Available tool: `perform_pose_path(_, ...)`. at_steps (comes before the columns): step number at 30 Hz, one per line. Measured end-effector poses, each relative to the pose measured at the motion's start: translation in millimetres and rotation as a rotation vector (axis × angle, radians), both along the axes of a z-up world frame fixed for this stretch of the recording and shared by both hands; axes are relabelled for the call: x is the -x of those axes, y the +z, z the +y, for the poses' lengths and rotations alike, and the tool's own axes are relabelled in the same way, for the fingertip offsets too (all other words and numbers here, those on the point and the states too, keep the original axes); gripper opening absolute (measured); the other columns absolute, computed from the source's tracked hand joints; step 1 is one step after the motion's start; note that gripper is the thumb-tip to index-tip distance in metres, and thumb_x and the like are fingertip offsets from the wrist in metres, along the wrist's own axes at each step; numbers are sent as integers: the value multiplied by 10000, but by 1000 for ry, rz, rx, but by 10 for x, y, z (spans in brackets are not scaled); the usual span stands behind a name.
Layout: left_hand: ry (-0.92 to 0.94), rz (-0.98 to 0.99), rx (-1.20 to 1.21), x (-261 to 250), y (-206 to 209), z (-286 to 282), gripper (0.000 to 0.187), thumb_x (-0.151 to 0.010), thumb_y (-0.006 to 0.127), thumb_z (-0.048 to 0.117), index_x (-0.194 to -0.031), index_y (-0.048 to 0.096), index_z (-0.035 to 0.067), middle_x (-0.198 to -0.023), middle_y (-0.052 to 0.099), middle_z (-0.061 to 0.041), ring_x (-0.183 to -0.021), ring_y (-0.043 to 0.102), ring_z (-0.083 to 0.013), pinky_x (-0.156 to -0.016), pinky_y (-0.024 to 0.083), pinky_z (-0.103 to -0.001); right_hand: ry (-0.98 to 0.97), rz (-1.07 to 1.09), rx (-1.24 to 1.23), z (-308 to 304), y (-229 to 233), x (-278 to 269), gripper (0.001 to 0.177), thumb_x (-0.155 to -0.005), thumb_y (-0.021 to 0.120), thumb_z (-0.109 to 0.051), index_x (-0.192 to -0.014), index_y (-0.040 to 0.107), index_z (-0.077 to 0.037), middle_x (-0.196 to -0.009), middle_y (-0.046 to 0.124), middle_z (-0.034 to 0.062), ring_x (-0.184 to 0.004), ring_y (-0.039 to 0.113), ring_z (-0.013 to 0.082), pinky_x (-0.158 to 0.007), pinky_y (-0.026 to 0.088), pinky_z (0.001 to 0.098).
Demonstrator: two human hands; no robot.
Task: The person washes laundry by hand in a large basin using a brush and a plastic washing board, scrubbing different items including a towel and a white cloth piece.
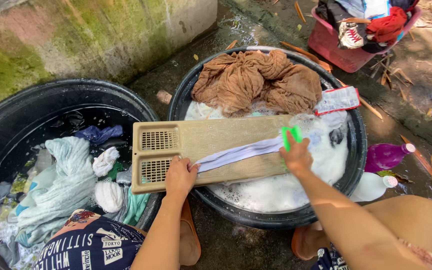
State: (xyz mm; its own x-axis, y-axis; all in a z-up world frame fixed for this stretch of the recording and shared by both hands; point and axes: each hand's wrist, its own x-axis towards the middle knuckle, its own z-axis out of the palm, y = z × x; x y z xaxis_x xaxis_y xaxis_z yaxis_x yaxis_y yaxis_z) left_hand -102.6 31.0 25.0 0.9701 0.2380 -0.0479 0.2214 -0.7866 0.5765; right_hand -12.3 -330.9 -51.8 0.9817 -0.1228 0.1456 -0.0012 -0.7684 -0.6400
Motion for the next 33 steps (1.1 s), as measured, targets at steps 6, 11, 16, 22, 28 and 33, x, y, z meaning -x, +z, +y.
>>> perform_pose_path(6,5,-17,-49,0,9,-20,334,-841,768,363,-799,676,45,-986,586,-176,-881,627,-393,-773,514,-504,403,-62,-287,1648,100,1101,587,-1069,424,-439,-1628,383,-266,-1484,599,226,-1260,623,331,-1022,509,417)
perform_pose_path(11,-19,-31,-35,27,-24,6,326,-850,760,354,-823,684,38,-987,595,-178,-890,636,-389,-784,521,-495,103,141,182,640,324,486,730,-921,634,-353,-1601,369,-335,-1449,499,242,-1158,642,392,-956,542,468)
perform_pose_path(16,24,31,-41,9,21,-56,357,-852,760,387,-809,675,43,-983,603,-160,-895,643,-378,-795,526,-492,74,245,378,539,735,174,750,-882,728,-270,-1558,403,-266,-1371,458,262,-1015,655,427,-795,567,525)
perform_pose_path(22,-36,-120,-55,37,-160,30,331,-809,786,344,-758,678,35,-931,598,-179,-865,636,-392,-754,527,-497,256,-50,165,1010,102,876,786,-847,718,-243,-1560,389,-197,-1206,534,275,-915,637,416,-743,543,515)
perform_pose_path(28,4,-14,-26,28,29,-62,365,-840,781,378,-778,673,35,-979,604,-172,-875,643,-393,-783,524,-498,56,-5,415,61,197,28,732,-852,715,-350,-1519,431,-251,-1188,542,284,-794,666,406,-680,574,496)
perform_pose_path(33,-12,-23,-49,33,-11,-25,287,-835,771,318,-815,684,46,-1005,600,-174,-915,645,-393,-771,528,-507,317,23,199,1111,300,911,718,-878,686,-389,-1537,408,-318,-1256,508,239,-855,684,420,-752,587,507)
